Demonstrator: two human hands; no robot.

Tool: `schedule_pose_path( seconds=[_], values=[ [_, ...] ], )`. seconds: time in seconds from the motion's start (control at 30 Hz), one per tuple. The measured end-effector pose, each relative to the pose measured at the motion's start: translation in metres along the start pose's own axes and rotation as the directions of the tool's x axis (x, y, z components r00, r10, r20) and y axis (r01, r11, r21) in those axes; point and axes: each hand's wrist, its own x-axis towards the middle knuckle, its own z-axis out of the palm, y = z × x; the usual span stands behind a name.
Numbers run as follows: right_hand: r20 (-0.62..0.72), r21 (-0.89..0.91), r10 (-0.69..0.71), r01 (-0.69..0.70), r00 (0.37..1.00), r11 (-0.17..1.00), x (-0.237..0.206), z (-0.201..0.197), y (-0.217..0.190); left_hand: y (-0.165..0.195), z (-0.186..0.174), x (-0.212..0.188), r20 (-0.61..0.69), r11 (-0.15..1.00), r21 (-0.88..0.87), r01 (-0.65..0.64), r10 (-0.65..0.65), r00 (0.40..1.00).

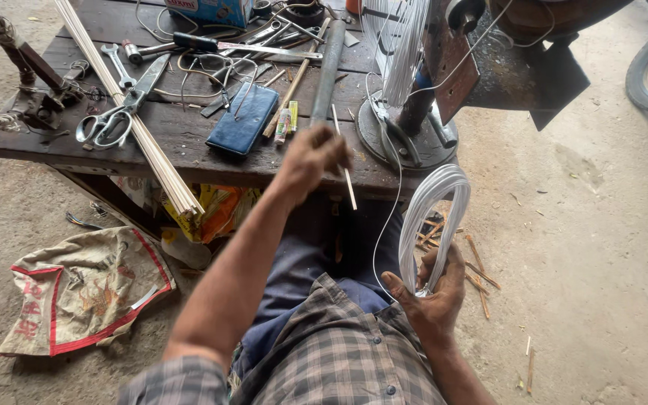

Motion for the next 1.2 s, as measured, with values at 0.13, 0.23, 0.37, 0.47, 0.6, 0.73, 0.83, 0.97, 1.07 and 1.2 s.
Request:
schedule_pose_path(
  seconds=[0.13,0.23,0.37,0.47,0.6,0.73,0.83,0.97,1.07,1.2],
  values=[
    [0.025,0.009,0.016,-0.016,1.0,1.0,-0.001,0.003,-0.006,-0.006,0.03,-0.078,0.35,0.965,-0.083,0.249,-0.206,0.914],
    [0.029,-0.017,0.001,0.0,1.0,1.0,-0.001,0.004,-0.011,-0.014,0.047,-0.1,0.456,0.963,-0.011,0.269,-0.235,0.858],
    [0.043,-0.053,-0.017,0.019,0.999,0.998,0.0,0.004,-0.017,-0.025,0.048,-0.085,0.242,0.97,0.136,0.202,-0.23,0.943],
    [0.041,0.014,0.01,-0.011,0.999,1.0,0.0,0.005,-0.021,-0.029,0.037,-0.068,0.026,0.988,0.061,0.144,-0.146,0.989],
    [0.015,0.018,0.071,-0.072,0.997,0.997,0.001,0.008,-0.026,-0.022,0.029,-0.07,-0.029,0.988,-0.156,0.017,-0.022,0.999],
    [0.034,-0.135,0.096,-0.09,0.995,0.987,0.0,0.011,-0.031,0.006,0.03,-0.093,-0.199,0.872,-0.478,-0.109,0.013,0.98],
    [0.038,-0.256,0.001,0.009,0.999,0.967,0.0,0.013,-0.036,0.031,0.035,-0.11,-0.228,0.813,-0.549,-0.194,0.078,0.971],
    [0.068,-0.36,-0.062,0.082,0.996,0.929,-0.001,0.018,-0.043,0.058,0.041,-0.126,-0.238,0.909,-0.283,-0.305,0.242,0.941],
    [0.074,-0.336,-0.114,0.132,0.991,0.933,0.0,0.019,-0.044,0.074,0.034,-0.132,-0.215,0.953,-0.101,-0.286,0.26,0.941],
    [0.107,-0.35,-0.128,0.157,0.986,0.923,0.001,0.016,-0.04,0.088,0.025,-0.141,-0.165,0.965,-0.116,-0.235,0.214,0.963]
  ],
)
